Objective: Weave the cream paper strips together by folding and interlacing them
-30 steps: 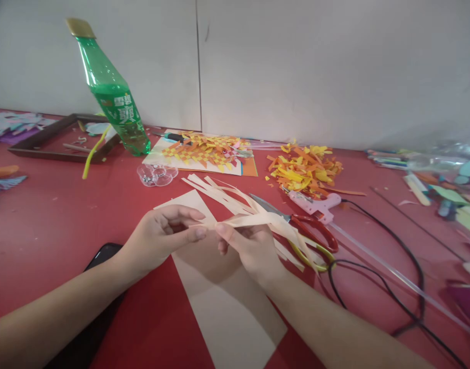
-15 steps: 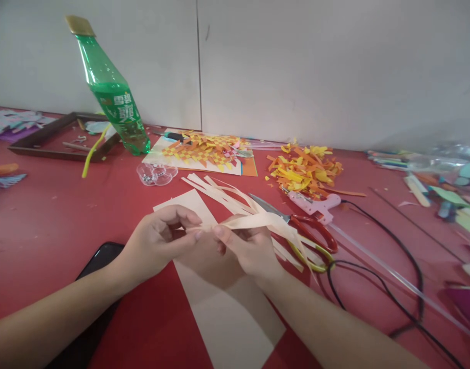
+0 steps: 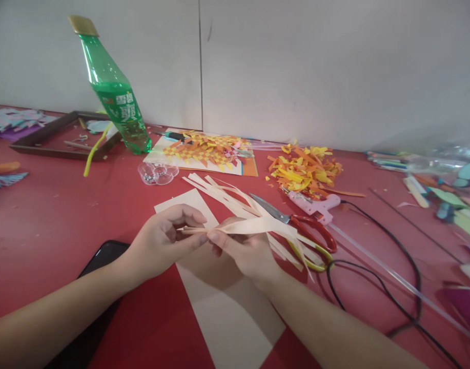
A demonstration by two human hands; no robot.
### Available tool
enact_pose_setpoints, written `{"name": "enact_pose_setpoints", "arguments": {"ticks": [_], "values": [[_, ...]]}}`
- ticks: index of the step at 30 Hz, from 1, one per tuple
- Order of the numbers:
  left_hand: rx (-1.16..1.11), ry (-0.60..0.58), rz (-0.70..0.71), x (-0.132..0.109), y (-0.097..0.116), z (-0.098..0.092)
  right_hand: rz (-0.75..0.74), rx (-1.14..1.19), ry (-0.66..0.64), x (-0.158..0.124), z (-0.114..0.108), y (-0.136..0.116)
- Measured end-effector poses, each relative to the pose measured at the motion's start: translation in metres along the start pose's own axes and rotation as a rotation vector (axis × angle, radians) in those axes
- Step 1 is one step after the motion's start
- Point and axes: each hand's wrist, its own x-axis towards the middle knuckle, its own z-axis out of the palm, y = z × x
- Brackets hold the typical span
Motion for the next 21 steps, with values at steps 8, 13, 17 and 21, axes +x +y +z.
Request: {"name": "enact_pose_setpoints", "arguments": {"ticks": [8,13,17,21], "values": [[-0.124,0.088,-0.037,0.002,0.002,-0.001,0.159,0.164,0.109,-0.001,0.002,0.009],[-0.173,0.178,-0.036,0.003,-0.002,-0.01,0.3,0.339,0.215,0.002,0.0,0.012],[-0.2,0.327,0.017,0.005,-0.004,-0.018,0.271,0.383,0.276,0.005,-0.003,0.012],[0.017,0.102,0.04,0.003,-0.001,-0.014,0.186,0.224,0.169,0.002,-0.002,0.009]]}}
